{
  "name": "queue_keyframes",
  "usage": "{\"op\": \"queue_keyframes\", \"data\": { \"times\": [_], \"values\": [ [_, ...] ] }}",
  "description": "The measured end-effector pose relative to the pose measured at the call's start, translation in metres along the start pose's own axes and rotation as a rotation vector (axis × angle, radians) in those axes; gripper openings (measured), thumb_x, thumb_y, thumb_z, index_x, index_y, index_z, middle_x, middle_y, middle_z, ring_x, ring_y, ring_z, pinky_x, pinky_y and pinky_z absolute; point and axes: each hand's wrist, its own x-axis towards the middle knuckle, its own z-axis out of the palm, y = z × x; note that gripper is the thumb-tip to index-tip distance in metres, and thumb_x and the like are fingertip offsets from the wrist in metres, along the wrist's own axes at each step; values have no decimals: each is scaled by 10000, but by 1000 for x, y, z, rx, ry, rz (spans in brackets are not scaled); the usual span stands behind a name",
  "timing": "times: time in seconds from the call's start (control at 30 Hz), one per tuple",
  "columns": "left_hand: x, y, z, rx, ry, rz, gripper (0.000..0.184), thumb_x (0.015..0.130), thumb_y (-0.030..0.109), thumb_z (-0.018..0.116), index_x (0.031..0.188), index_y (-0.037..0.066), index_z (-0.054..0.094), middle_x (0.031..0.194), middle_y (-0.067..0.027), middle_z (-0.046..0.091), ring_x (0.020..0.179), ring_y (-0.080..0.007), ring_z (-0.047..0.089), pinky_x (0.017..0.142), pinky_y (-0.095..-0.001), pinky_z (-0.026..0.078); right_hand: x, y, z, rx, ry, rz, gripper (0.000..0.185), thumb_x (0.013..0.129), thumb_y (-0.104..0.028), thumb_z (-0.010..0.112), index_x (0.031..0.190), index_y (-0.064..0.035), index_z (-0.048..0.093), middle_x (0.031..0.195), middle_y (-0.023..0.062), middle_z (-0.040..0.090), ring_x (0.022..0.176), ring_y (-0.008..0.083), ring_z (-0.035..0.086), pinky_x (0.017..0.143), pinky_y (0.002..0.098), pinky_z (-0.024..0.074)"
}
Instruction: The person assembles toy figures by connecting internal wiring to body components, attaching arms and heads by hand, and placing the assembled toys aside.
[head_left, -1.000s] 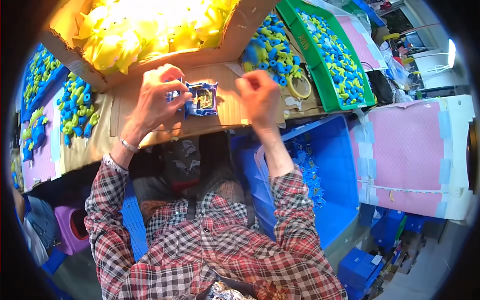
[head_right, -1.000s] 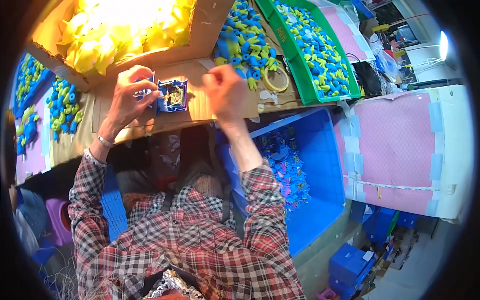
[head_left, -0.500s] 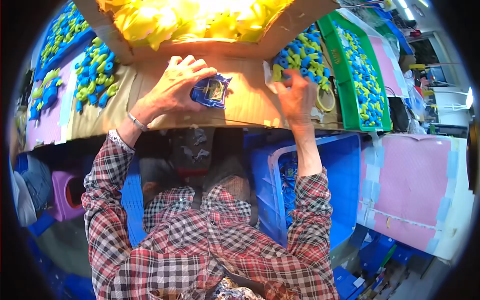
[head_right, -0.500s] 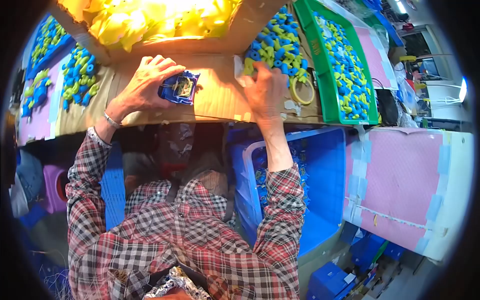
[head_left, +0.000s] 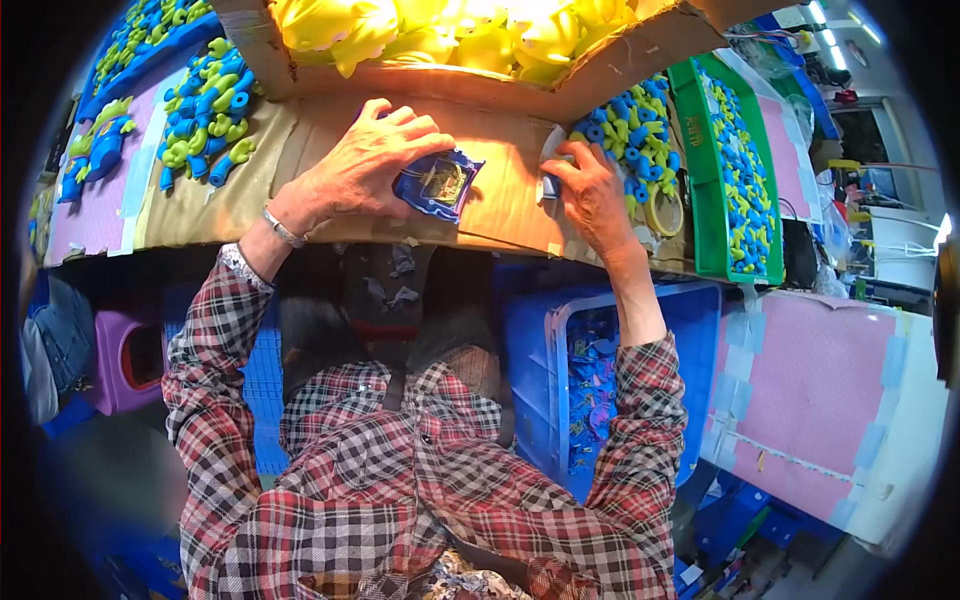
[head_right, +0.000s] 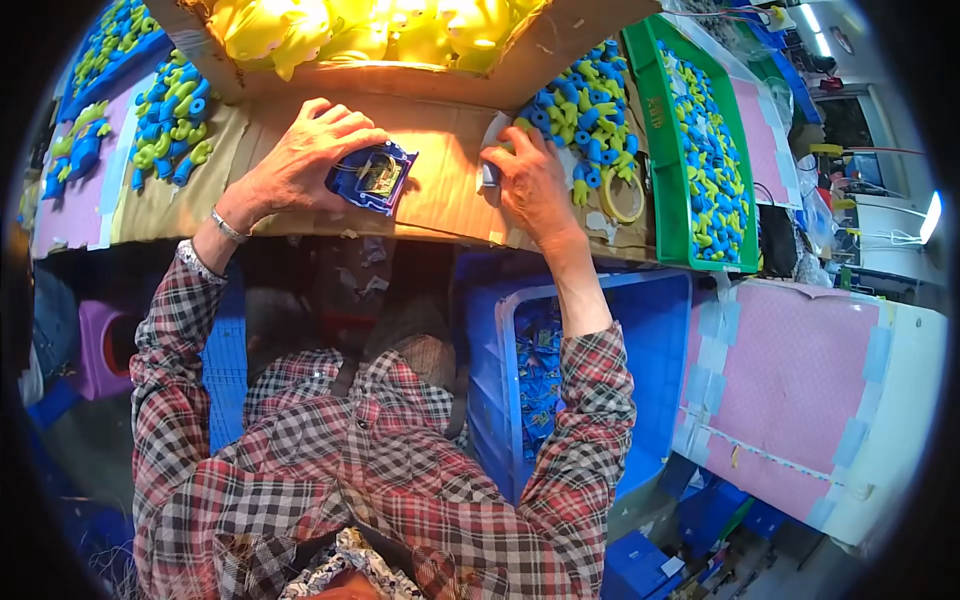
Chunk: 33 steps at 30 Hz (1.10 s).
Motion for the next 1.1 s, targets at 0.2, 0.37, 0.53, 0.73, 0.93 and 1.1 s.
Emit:
{"op": "queue_keyframes", "data": {
  "times": [0.2, 0.37, 0.53, 0.73, 0.93, 1.1],
  "values": [
    [-21, 15, -7, 82, 120, -154, 1101, 633, 676, 837, 1533, 161, 468, 1602, -144, 375, 1470, -358, 365, 1171, -593, 230, 30, -30, -37, 15, 308, 72, 277, 719, -8, 777, 964, -107, 693, 1103, 87, 721, 1113, 251, 632, 933, 384, 458],
    [-30, 23, 3, 14, 469, -510, 624, 914, 366, 720, 1434, 59, 560, 1451, -191, 500, 1322, -376, 493, 1122, -474, 375, 56, -30, -11, 469, 258, 328, 235, 801, -65, 796, 982, -60, 646, 904, 128, 726, 851, 329, 699, 789, 426, 530],
    [-40, 11, 14, -85, 580, -666, 452, 990, 281, 639, 1358, 21, 601, 1324, -218, 588, 1221, -390, 577, 1055, -451, 453, 65, -37, 27, 346, 232, 315, 205, 888, -147, 766, 1028, -30, 672, 922, 161, 732, 874, 308, 708, 799, 410, 552],
    [-62, 9, 13, 68, 750, -817, 270, 898, 139, 726, 1142, 29, 691, 1063, -162, 646, 1024, -359, 629, 888, -443, 506, 78, -52, 46, 397, 199, 258, 243, 907, -260, 753, 1034, -53, 725, 973, 176, 724, 788, 321, 711, 729, 408, 558],
    [-115, -5, -15, 414, 837, -1002, 278, 789, 84, 789, 1048, 39, 699, 978, -128, 600, 971, -333, 612, 831, -440, 489, 89, -61, 36, 498, 5, 243, 248, 850, -229, 823, 967, -25, 747, 837, 104, 666, 659, 208, 674, 647, 337, 538],
    [-131, -25, -30, 481, 593, -1063, 272, 787, 192, 826, 1021, 75, 752, 1020, -119, 608, 1021, -322, 584, 862, -446, 511, 91, -59, 32, 617, -161, 132, 246, 824, -177, 803, 1035, -60, 760, 885, 84, 627, 796, 238, 672, 721, 362, 533]
  ]
}}
